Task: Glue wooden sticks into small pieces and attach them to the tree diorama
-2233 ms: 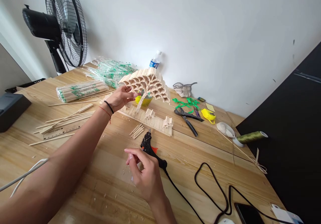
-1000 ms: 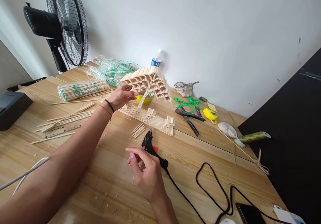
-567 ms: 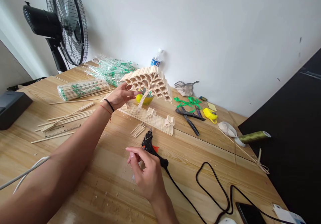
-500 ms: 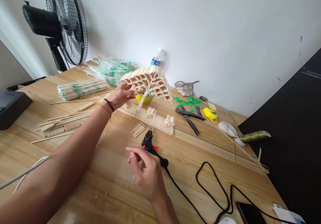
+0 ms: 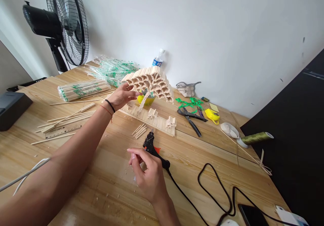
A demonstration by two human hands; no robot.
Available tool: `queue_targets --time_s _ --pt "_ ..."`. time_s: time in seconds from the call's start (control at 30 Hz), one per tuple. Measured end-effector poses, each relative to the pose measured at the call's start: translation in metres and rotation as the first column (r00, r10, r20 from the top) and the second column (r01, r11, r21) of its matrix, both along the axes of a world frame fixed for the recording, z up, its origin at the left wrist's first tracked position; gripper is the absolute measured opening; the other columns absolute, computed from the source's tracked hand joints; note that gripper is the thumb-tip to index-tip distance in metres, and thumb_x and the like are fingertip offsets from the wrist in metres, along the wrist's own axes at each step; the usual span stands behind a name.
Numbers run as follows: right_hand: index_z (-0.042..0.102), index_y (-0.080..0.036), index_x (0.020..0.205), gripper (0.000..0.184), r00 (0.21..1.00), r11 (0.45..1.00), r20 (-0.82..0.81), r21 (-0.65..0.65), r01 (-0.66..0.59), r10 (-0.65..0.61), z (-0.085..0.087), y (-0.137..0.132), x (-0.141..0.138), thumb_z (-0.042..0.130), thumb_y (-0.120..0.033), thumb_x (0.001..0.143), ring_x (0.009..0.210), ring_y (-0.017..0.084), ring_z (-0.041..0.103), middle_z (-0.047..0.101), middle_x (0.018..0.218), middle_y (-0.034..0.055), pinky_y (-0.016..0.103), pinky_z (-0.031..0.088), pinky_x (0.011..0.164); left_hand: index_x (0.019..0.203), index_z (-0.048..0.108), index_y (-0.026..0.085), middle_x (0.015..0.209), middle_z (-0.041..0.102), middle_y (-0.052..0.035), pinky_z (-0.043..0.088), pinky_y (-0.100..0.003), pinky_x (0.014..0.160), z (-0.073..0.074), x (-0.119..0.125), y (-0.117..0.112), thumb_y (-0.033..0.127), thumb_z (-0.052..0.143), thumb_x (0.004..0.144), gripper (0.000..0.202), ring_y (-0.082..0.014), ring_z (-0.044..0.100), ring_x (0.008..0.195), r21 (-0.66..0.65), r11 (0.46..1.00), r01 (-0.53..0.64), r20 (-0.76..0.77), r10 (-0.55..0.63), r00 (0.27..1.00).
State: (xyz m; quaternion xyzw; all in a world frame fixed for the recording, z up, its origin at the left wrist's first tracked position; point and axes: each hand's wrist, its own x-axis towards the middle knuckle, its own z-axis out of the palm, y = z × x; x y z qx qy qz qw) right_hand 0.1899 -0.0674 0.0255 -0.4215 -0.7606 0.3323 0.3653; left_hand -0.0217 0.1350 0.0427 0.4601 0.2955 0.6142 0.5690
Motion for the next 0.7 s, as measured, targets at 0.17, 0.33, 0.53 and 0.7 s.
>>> queue_targets --time_s 0.17,0.33,0.53,0.7 --pt "0.075 -0.019 0.105 0.023 1.000 1.000 -0.005 -0.006 -0.001 0.001 -0.0001 0.0000 0.0002 0.053 -0.023 0.101 0.057 0.013 0.064 0.073 0.072 0.0018 0.021 0.051 0.050 0.087 0.051 0.020 0.106 0.054 -0.0042 0.047 -0.037 0.084 0.0056 0.0001 -0.0046 0.013 0.083 0.062 0.041 -0.0270 0.067 0.109 -0.029 0.998 0.056 0.010 -0.056 0.998" --pt "0.075 -0.019 0.105 0.023 1.000 1.000 -0.009 -0.009 0.000 0.000 -0.0010 0.0007 0.0001 0.053 -0.023 0.102 0.057 0.013 0.064 0.073 0.072 0.0019 0.021 0.051 0.049 0.086 0.049 0.020 0.100 0.055 -0.0030 0.046 -0.035 0.082 0.0088 0.0008 -0.0066 0.012 0.082 0.062 0.041 -0.0253 0.067 0.105 -0.034 0.998 0.056 0.009 -0.055 0.998" --pt "0.075 -0.020 0.105 0.023 1.000 1.000 -0.008 0.004 -0.007 0.007 0.0003 0.0005 0.0002 0.053 -0.022 0.102 0.058 0.013 0.065 0.074 0.073 0.0015 0.022 0.052 0.053 0.087 0.052 0.019 0.099 0.057 -0.0033 0.047 -0.037 0.083 0.0092 0.0005 -0.0067 0.014 0.082 0.063 0.038 -0.0242 0.066 0.102 -0.023 0.999 0.039 -0.031 -0.040 0.999" --pt "0.075 -0.019 0.104 0.022 1.000 1.000 0.001 0.014 -0.007 0.007 0.0013 0.0005 0.0007 0.053 -0.021 0.102 0.059 0.013 0.066 0.074 0.073 0.0012 0.022 0.053 0.054 0.089 0.056 0.018 0.102 0.062 -0.0048 0.048 -0.036 0.082 0.0083 -0.0002 -0.0050 0.018 0.085 0.062 0.040 -0.0226 0.065 0.098 -0.006 1.000 0.028 -0.055 -0.028 0.998"
